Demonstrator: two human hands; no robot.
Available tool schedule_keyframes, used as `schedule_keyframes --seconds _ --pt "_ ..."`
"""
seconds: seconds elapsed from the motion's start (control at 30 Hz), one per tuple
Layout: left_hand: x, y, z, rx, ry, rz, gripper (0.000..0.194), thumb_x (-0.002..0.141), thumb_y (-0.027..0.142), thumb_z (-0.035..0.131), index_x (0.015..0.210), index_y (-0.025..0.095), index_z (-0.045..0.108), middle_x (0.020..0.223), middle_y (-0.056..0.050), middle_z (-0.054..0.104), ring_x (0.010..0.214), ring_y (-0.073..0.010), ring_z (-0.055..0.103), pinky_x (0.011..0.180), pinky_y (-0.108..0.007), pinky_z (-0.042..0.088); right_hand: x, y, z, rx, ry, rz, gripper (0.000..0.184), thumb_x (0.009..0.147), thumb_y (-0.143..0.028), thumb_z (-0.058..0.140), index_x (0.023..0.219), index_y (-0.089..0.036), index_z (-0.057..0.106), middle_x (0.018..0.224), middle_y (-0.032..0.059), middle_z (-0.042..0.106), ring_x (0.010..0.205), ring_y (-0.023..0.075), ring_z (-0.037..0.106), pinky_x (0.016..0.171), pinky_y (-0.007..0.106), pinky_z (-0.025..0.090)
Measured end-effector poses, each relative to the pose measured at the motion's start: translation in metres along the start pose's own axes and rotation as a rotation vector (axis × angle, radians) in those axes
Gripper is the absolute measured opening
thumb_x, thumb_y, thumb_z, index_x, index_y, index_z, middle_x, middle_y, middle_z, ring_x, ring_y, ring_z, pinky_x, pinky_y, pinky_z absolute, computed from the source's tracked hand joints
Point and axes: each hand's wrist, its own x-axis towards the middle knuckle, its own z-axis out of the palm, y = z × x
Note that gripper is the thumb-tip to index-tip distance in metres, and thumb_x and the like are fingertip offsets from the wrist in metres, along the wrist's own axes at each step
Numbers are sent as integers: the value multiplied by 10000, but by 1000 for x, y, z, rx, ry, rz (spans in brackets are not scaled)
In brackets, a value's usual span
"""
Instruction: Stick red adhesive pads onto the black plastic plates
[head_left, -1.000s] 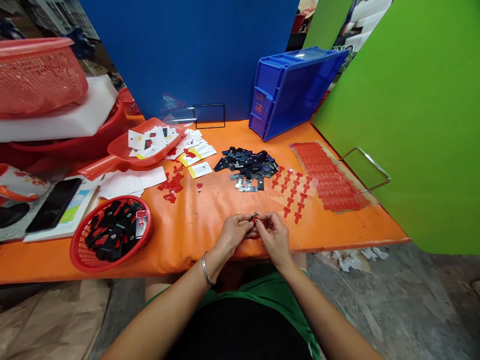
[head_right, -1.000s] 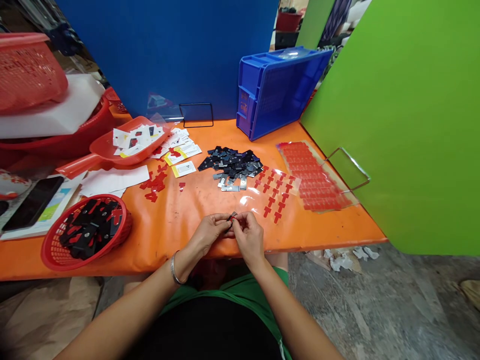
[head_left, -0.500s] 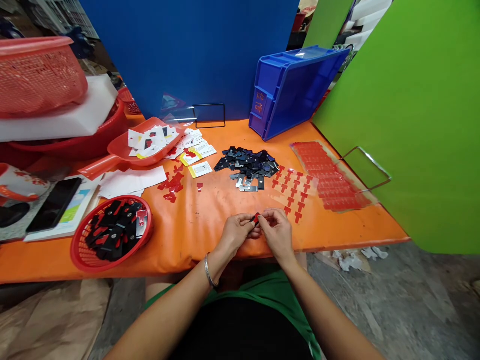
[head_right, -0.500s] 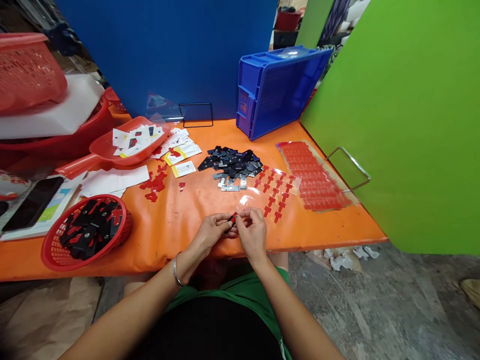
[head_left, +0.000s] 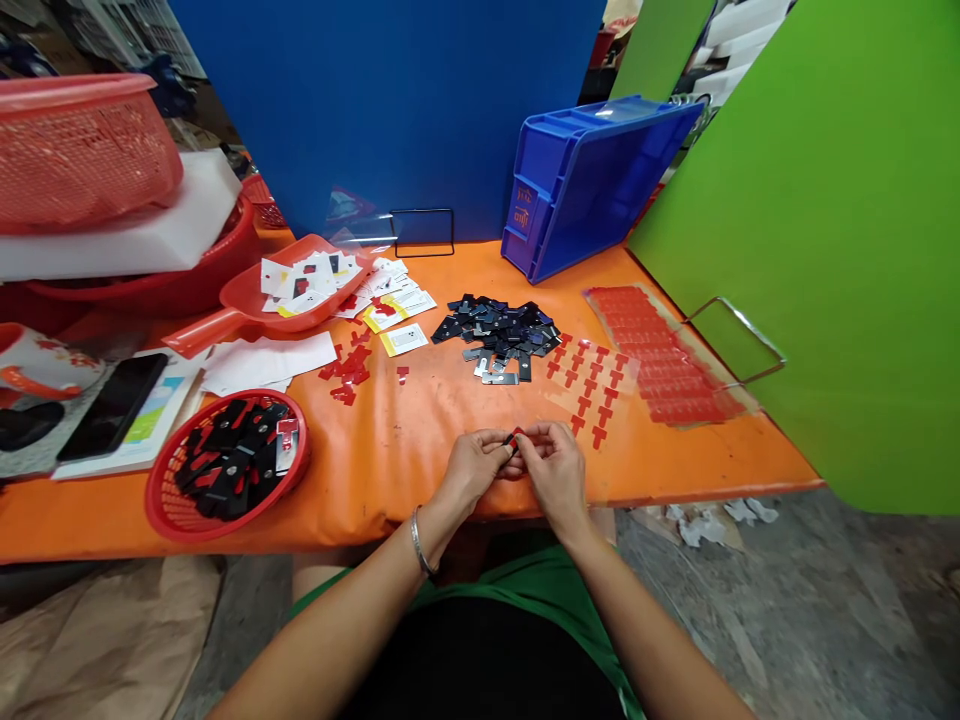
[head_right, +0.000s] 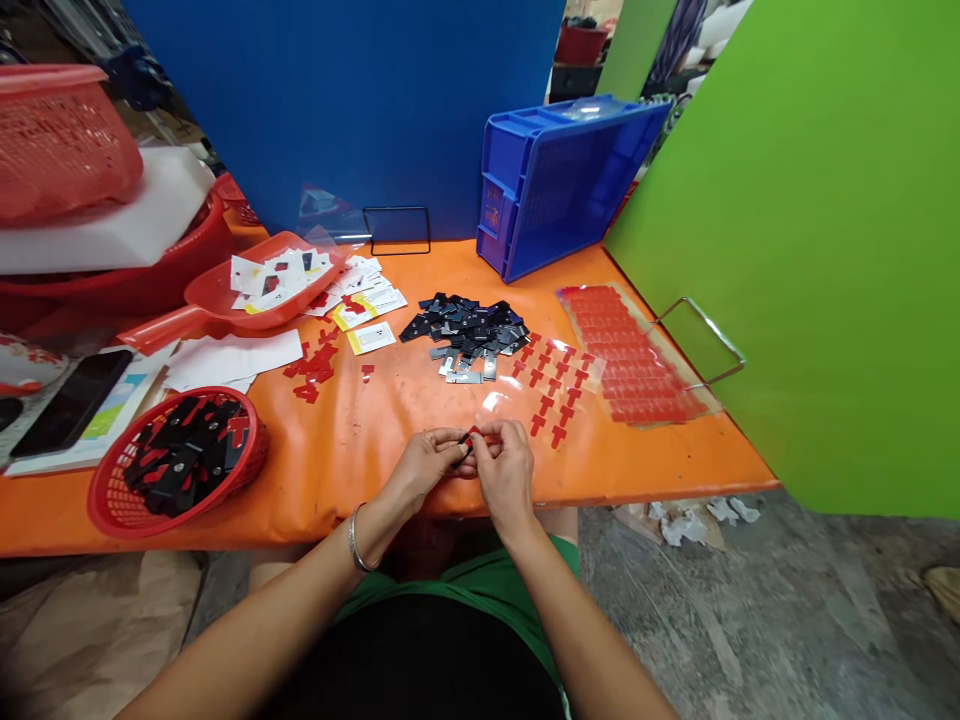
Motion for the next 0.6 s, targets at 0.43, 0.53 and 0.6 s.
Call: schedule_keyframes --seconds 0.43,0.53,0.6 --pt "-1 0 0 50 -26 0 133 710 138 679 813 61 646 652 -74 671 516 -110 622 571 -234 532 16 4 -13 139 -281 155 378 773 -509 540 599 -174 550 508 -4 542 480 117 459 470 233 361" --pt "1 -3 1 59 -29 21 101 725 119 657 808 62 644 625 -62 659 521 -111 622 565 -230 529 15 4 -11 143 -276 131 369 735 -516 595 604 -174 550 520 -9 547 493 122 478 485 235 374" --pt "2 -5 1 60 -35 27 74 738 104 634 799 63 640 615 -55 652 509 -103 612 555 -224 523 15 4 -9 110 -259 93 365 736 -505 601 592 -173 550 524 -10 542 508 125 484 502 238 378"
